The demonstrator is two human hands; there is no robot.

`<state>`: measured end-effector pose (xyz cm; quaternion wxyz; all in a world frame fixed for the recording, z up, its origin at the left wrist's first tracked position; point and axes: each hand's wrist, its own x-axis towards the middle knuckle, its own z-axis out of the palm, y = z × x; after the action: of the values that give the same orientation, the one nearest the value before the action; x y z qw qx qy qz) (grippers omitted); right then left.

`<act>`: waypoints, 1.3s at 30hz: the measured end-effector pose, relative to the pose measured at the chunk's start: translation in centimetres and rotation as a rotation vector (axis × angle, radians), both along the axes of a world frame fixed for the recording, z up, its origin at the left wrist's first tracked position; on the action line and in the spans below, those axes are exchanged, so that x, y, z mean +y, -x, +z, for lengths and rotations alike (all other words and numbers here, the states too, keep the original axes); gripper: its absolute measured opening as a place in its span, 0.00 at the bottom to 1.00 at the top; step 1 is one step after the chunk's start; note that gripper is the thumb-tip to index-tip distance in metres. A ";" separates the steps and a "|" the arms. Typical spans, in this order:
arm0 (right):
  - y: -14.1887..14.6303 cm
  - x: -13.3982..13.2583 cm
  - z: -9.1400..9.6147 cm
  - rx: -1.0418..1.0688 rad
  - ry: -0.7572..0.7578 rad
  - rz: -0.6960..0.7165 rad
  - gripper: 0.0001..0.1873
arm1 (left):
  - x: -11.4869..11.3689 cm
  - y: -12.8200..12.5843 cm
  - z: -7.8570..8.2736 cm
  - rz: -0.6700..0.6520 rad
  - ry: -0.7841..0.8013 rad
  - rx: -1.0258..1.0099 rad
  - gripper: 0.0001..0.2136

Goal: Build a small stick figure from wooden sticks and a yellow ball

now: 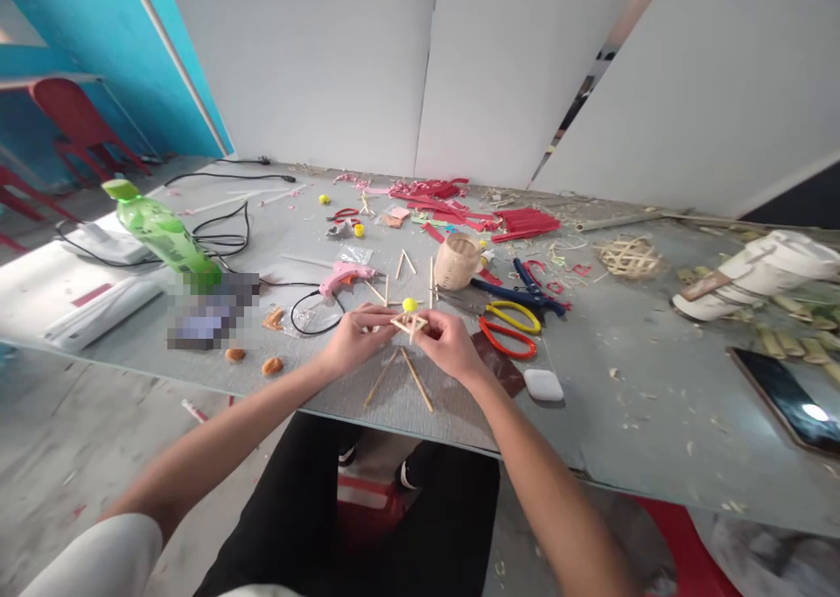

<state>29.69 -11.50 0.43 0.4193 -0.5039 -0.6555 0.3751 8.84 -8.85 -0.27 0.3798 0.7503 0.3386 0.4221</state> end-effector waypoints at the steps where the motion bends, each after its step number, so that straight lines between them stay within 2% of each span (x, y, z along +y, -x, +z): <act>1: -0.1 -0.1 0.0 -0.027 -0.006 0.002 0.14 | 0.1 0.1 0.0 -0.018 0.026 0.002 0.10; 5: -0.6 -0.4 -0.1 -0.074 0.016 0.026 0.15 | 0.5 0.3 0.1 -0.085 0.137 -0.009 0.10; 12: -0.8 0.2 -1.1 -0.047 0.050 0.099 0.20 | 0.7 0.5 -0.3 -0.040 0.201 0.091 0.12; 23: -1.5 0.8 -2.2 -0.125 0.060 0.132 0.24 | 1.3 0.8 -1.9 -0.088 0.170 0.124 0.13; 30: -1.7 0.7 -2.4 -0.150 0.025 0.156 0.21 | 0.8 0.9 -1.6 -0.076 0.124 0.151 0.13; 39: -2.2 1.2 -3.0 -0.195 -0.017 0.170 0.16 | 0.9 1.1 -1.7 -0.126 0.084 0.145 0.11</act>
<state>31.86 -10.25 -2.62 0.3241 -0.4770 -0.7367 0.3530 7.73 -7.93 -1.93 0.4112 0.7822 0.3344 0.3274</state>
